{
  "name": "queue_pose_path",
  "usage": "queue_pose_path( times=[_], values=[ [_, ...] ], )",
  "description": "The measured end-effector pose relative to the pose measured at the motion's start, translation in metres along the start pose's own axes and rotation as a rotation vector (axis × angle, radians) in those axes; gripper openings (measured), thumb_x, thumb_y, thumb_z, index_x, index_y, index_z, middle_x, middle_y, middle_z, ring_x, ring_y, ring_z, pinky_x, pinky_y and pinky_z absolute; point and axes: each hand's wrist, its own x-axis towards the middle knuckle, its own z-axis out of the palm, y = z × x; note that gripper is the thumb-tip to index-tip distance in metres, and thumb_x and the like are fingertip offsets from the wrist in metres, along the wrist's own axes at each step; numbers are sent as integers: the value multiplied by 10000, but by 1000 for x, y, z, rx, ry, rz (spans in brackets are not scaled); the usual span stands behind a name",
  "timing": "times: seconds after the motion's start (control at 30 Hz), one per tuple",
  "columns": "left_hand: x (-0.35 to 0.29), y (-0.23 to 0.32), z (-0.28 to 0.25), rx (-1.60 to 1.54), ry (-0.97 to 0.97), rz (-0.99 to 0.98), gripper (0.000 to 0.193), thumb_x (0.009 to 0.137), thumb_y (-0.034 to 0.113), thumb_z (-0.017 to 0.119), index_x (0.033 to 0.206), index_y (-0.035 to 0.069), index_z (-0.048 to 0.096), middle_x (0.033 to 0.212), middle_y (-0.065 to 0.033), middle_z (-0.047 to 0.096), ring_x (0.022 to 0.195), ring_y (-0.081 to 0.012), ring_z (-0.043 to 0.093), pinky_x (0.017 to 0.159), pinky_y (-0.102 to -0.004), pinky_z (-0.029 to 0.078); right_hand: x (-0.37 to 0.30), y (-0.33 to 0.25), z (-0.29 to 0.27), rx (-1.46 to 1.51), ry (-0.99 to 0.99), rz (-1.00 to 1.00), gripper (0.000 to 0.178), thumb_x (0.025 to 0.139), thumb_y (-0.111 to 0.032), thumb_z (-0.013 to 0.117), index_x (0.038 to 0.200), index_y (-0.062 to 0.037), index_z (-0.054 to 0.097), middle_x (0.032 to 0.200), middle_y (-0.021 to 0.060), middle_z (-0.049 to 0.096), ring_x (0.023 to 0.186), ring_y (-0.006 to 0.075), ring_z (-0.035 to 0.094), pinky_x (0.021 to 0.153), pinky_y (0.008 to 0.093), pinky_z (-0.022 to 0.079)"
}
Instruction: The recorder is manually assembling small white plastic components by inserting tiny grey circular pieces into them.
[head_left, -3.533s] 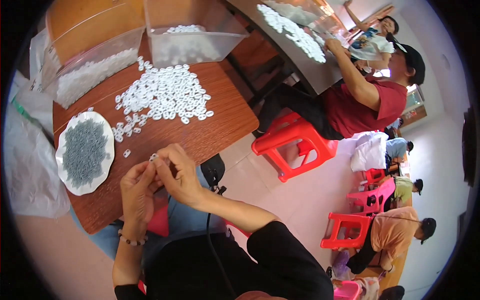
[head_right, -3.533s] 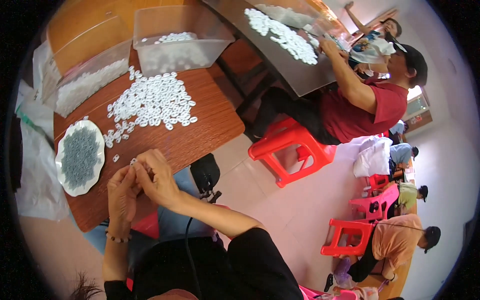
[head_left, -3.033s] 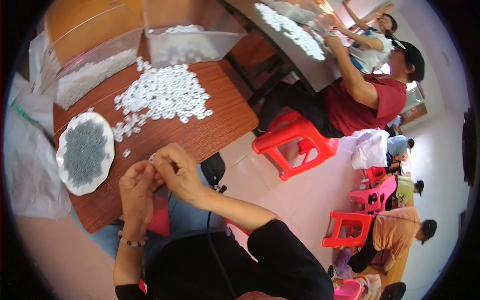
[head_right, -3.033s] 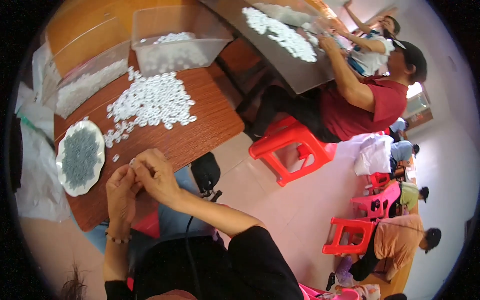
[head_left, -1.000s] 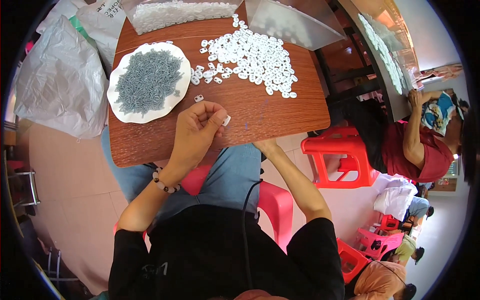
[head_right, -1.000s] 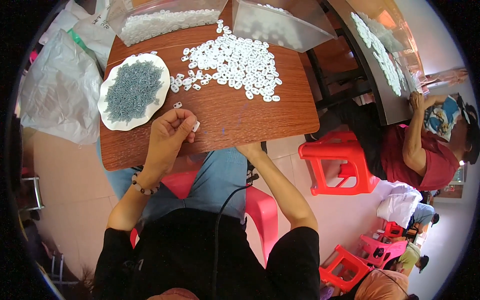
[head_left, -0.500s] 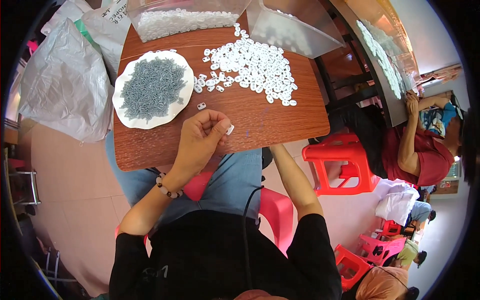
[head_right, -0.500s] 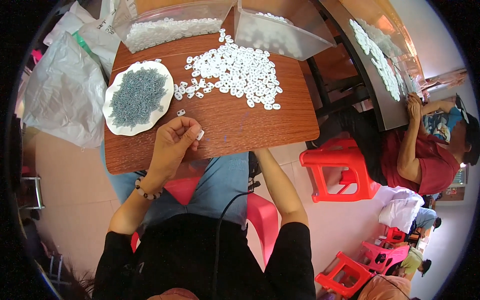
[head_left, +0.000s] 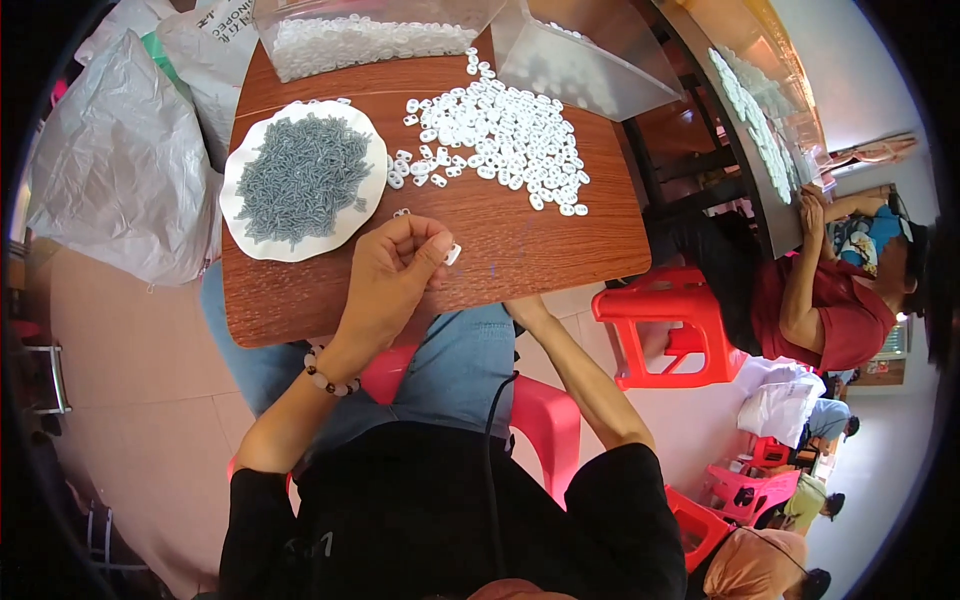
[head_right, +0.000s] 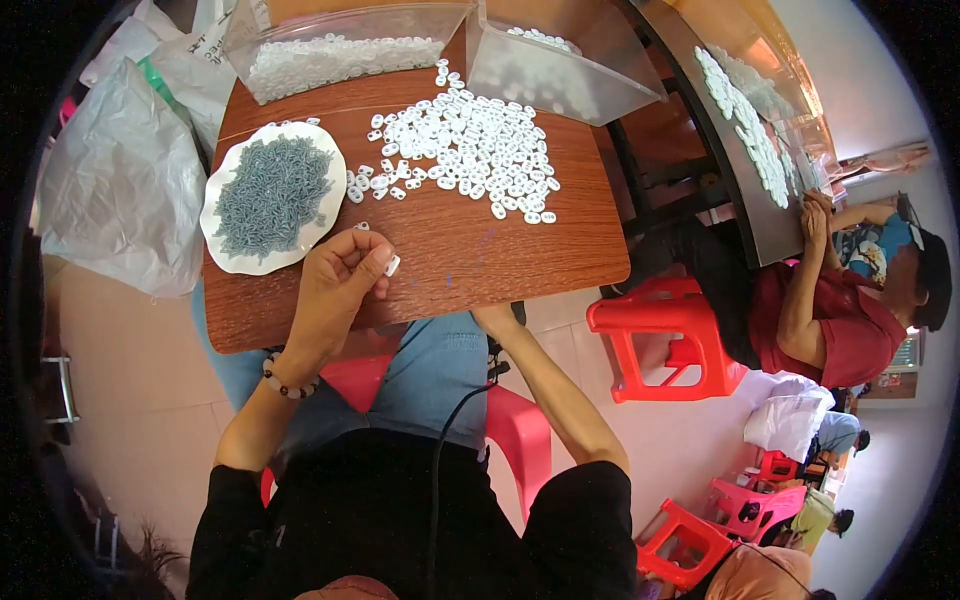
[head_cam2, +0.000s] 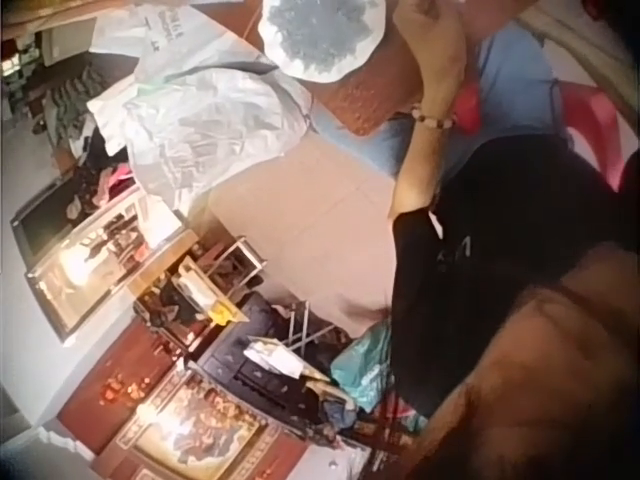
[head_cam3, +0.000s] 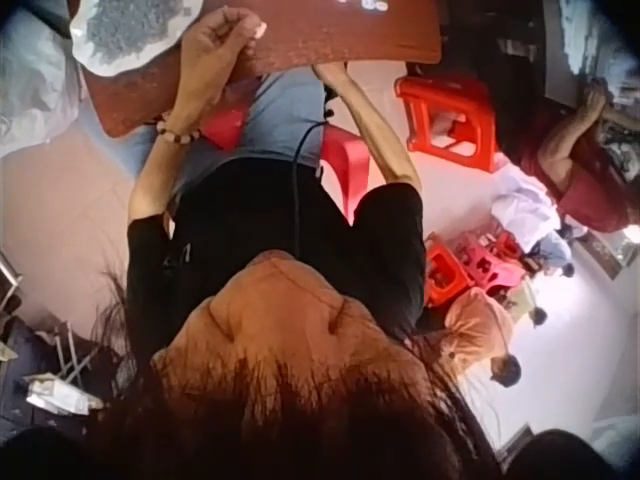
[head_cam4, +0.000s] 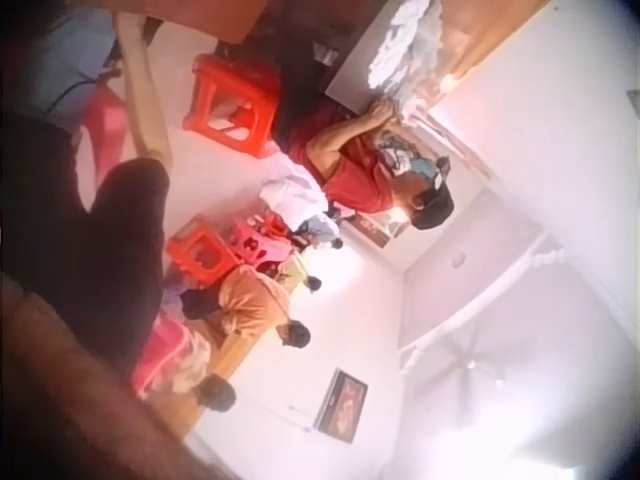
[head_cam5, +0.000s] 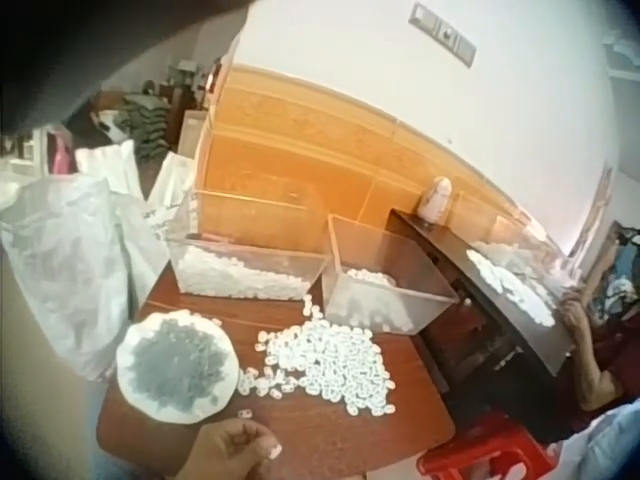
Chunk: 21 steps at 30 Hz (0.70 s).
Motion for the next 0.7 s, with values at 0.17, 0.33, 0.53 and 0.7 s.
queue_pose_path(
  times=[0.17, 0.33, 0.53, 0.7],
  values=[
    [-3, 0, -1, -56, -13, 33, 142, 931, 136, 637, 937, -4, 616, 779, 1, 618, 637, -30, 528, 575, -177, 431, -34, -53, -62, 168, -353, 256, 370, 969, -256, 542, 1240, -5, 569, 1203, 152, 606, 1144, 254, 547, 966, 352, 431],
    [-8, 5, 8, -10, -51, 58, 146, 935, 131, 632, 942, -14, 616, 793, -6, 625, 644, -35, 529, 583, -179, 434, -62, -83, -116, 141, -194, 146, 295, 930, -233, 637, 1100, 7, 656, 943, 112, 703, 963, 183, 644, 818, 297, 492],
    [-15, 8, 14, 28, -7, 132, 160, 929, 141, 644, 941, -16, 615, 798, -6, 626, 657, -32, 539, 594, -183, 442, -53, -183, -154, 548, -49, 190, 283, 876, -176, 718, 1076, 11, 648, 975, 85, 691, 816, 101, 604, 751, 237, 484],
    [-21, 7, 20, 30, 9, 198, 157, 931, 129, 643, 990, -14, 618, 855, -20, 645, 712, -43, 580, 643, -185, 486, -33, -220, -113, 538, 63, -72, 297, 818, -149, 777, 1039, -19, 628, 962, 14, 621, 799, 76, 527, 776, 221, 441]
  ],
)
